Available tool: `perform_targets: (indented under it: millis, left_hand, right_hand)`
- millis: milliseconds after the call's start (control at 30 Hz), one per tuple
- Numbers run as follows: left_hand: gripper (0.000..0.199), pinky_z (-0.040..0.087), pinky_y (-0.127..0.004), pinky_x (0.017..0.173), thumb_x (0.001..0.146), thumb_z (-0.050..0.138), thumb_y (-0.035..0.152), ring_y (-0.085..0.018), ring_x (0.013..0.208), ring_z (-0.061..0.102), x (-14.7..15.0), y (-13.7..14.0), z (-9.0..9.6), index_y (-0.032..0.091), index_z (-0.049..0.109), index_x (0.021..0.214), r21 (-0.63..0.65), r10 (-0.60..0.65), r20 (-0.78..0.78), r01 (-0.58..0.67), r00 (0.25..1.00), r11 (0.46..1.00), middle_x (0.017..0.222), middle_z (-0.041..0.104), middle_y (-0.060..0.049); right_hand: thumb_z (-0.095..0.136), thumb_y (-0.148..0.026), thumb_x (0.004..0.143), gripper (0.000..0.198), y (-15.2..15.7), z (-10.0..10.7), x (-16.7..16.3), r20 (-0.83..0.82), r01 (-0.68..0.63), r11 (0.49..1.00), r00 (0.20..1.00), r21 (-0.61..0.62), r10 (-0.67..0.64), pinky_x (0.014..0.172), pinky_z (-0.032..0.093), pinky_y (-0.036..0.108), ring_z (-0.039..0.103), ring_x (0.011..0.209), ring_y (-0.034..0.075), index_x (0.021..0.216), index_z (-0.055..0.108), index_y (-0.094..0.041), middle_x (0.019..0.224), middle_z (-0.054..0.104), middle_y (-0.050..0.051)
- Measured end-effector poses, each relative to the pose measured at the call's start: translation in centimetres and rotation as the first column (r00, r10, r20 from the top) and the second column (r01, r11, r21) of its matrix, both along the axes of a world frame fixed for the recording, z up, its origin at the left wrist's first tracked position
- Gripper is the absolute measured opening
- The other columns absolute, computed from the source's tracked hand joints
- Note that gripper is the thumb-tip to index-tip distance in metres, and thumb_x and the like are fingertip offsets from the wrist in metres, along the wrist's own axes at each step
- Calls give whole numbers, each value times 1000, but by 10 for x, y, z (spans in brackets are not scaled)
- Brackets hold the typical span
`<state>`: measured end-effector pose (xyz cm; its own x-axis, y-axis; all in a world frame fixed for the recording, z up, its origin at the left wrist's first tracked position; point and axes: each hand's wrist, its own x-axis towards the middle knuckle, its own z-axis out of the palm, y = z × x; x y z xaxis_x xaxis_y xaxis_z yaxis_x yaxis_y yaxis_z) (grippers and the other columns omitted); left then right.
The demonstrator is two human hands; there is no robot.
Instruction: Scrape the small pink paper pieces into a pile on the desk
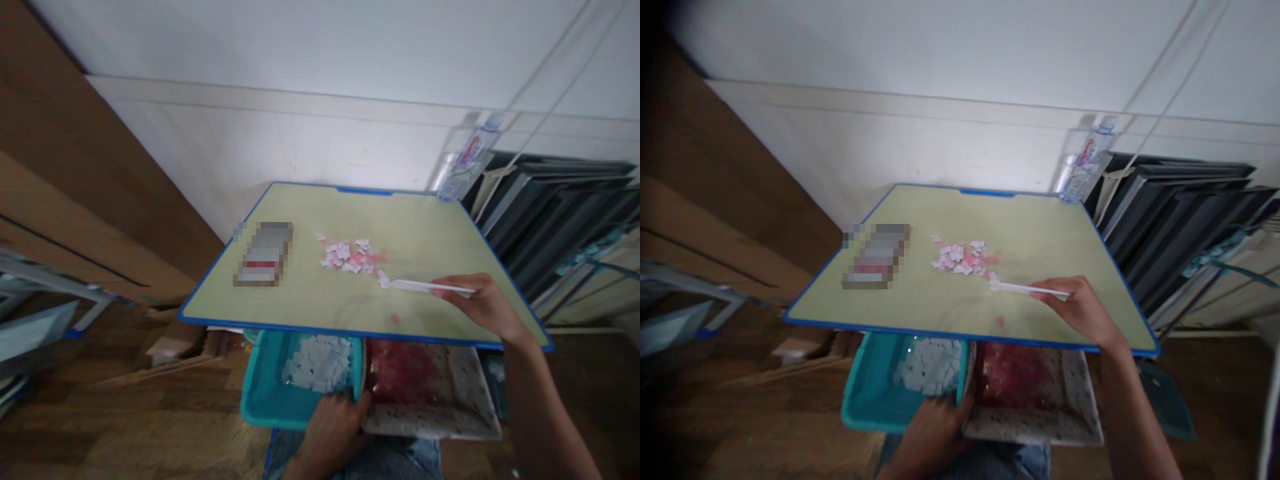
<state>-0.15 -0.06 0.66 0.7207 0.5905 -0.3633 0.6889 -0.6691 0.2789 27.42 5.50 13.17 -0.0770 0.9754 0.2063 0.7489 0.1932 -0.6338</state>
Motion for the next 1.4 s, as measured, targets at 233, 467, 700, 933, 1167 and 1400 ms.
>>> perform_targets:
  millis: [233, 467, 700, 933, 1167, 1400]
  left_hand:
    - [41, 41, -35, 64, 77, 50, 31, -27, 76, 54, 0, -1, -3, 22, 42, 116, 3, 10, 1, -10, 1000, 1000, 87, 57, -9]
    - [38, 41, -35, 65, 76, 51, 30, -26, 77, 54, 0, -1, 0, 21, 44, 112, -21, 3, -19, -4, 1000, 1000, 86, 56, -9]
    - [37, 40, -35, 66, 77, 51, 30, -26, 78, 54, 0, 0, 2, 20, 43, 112, -54, 6, -24, -8, 1000, 999, 87, 56, -9]
    - [42, 40, -35, 66, 75, 53, 31, -26, 79, 54, 0, 0, 1, 22, 42, 114, -54, 9, -40, -11, 999, 998, 90, 55, -10]
    - [43, 42, -37, 62, 77, 50, 31, -28, 75, 55, -2, 1, -2, 21, 39, 117, -41, -33, 7, 33, 999, 999, 91, 55, -12]
    - [43, 42, -35, 64, 76, 52, 31, -26, 76, 54, -1, 3, 1, 19, 42, 115, -81, -32, -24, 30, 999, 996, 88, 56, -11]
  right_hand:
    - [52, -37, 75, 28, -2, 1, -9, -22, -103, 989, 995, -109, 101, 45, 42, 22, 58, 54, 15, 76, 69, -14, 64, 67, 4]
    - [55, -42, 71, 32, 0, -6, 0, -5, 108, 993, 994, -50, -108, 41, 39, 21, 55, 50, 14, 77, 70, -14, 60, 65, 3]
    - [55, -43, 71, 32, 2, -1, -8, -10, 187, 982, 982, -14, -187, 39, 37, 21, 55, 49, 14, 76, 69, -15, 62, 66, 3]
    - [52, -41, 74, 30, 9, 7, -19, 20, 56, 996, 998, -62, -55, 39, 35, 20, 51, 46, 12, 71, 68, -16, 55, 62, 1]
    - [54, -43, 72, 30, 0, 15, -10, 25, 127, 989, 992, -80, -125, 38, 33, 22, 50, 45, 13, 70, 68, -16, 55, 61, 1]
    - [56, -41, 71, 27, 0, 7, -7, 18, 211, 977, 977, -21, -211, 42, 40, 22, 58, 52, 16, 76, 69, -18, 66, 68, 2]
